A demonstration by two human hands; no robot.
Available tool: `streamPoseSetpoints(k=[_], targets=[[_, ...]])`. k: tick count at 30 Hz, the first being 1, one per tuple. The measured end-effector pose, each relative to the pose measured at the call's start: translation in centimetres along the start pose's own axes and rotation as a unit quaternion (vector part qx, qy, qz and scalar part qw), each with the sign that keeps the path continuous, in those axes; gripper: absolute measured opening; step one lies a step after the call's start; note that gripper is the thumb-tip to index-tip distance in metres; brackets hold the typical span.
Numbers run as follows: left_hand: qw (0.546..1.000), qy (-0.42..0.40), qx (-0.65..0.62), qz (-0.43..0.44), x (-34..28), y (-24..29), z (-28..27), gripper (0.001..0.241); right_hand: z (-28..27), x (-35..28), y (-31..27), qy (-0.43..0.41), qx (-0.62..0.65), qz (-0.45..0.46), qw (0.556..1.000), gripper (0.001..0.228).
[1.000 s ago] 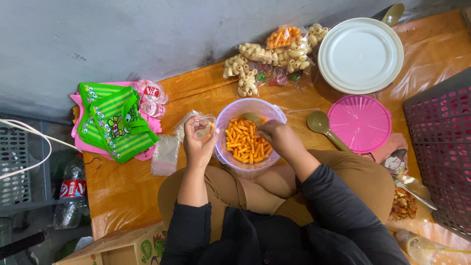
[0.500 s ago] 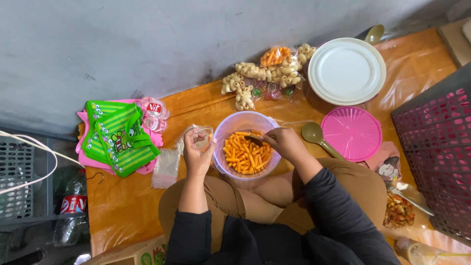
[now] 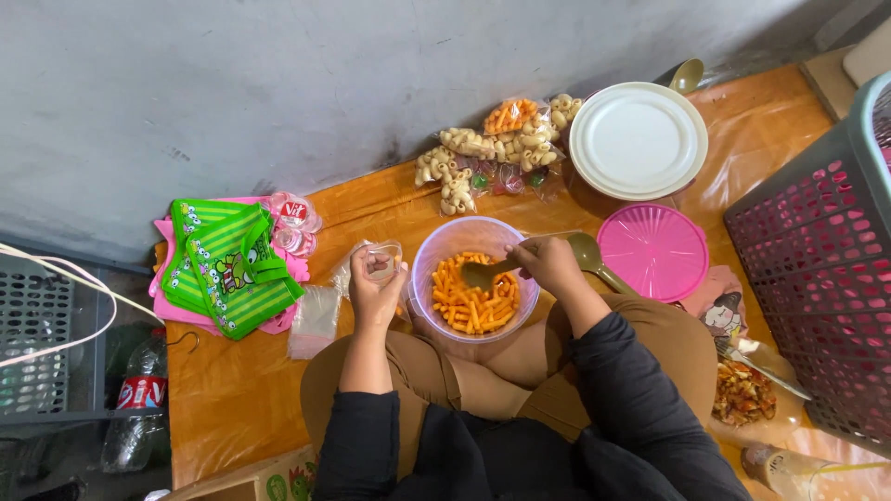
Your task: Packing orange stick snacks from a bowl into small plastic bags using a spoon and hands.
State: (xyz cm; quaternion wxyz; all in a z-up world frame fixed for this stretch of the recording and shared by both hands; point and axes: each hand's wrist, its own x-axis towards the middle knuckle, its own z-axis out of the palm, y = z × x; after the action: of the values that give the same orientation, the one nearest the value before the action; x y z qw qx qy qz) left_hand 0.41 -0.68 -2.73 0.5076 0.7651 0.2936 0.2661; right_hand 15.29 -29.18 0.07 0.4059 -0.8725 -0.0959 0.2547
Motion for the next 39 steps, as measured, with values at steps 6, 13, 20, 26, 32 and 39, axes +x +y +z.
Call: streamPoseSetpoints(k=[6,13,20,26,32,39], targets=[[1.0,0.0,0.016,-0.011,0.0,-0.4,0.0,0.063,2.5,-1.9,-1.6,-0.072,-0.053,-0.113,0.99,0.028],[1.0,0.008,0.014,-0.008,-0.4,0.2,-0.1,0.062,2.4,-0.7,0.2,-0.059,0.014,-0.042,0.997,0.027],[1.0,0.013,0.004,-0.007,-0.3,0.5,-0.1,0.062,0.1,0.5,1.6,0.0,0.179,0.055,0.982,0.023],[1.0,0.01,0.002,-0.011,-0.3,0.4,-0.3,0.06,-1.4,-0.4,2.5,0.054,0.288,0.055,0.955,0.032],[1.0,0.003,0.005,-0.016,-0.3,0.1,-0.1,0.06,-2.1,-0.6,4.2,0.095,0.331,0.045,0.938,0.038],[1.0,0.006,-0.008,-0.005,-0.6,0.4,-0.2,0.06,-1.5,0.8,5.9,0.121,0.354,0.05,0.926,0.042]])
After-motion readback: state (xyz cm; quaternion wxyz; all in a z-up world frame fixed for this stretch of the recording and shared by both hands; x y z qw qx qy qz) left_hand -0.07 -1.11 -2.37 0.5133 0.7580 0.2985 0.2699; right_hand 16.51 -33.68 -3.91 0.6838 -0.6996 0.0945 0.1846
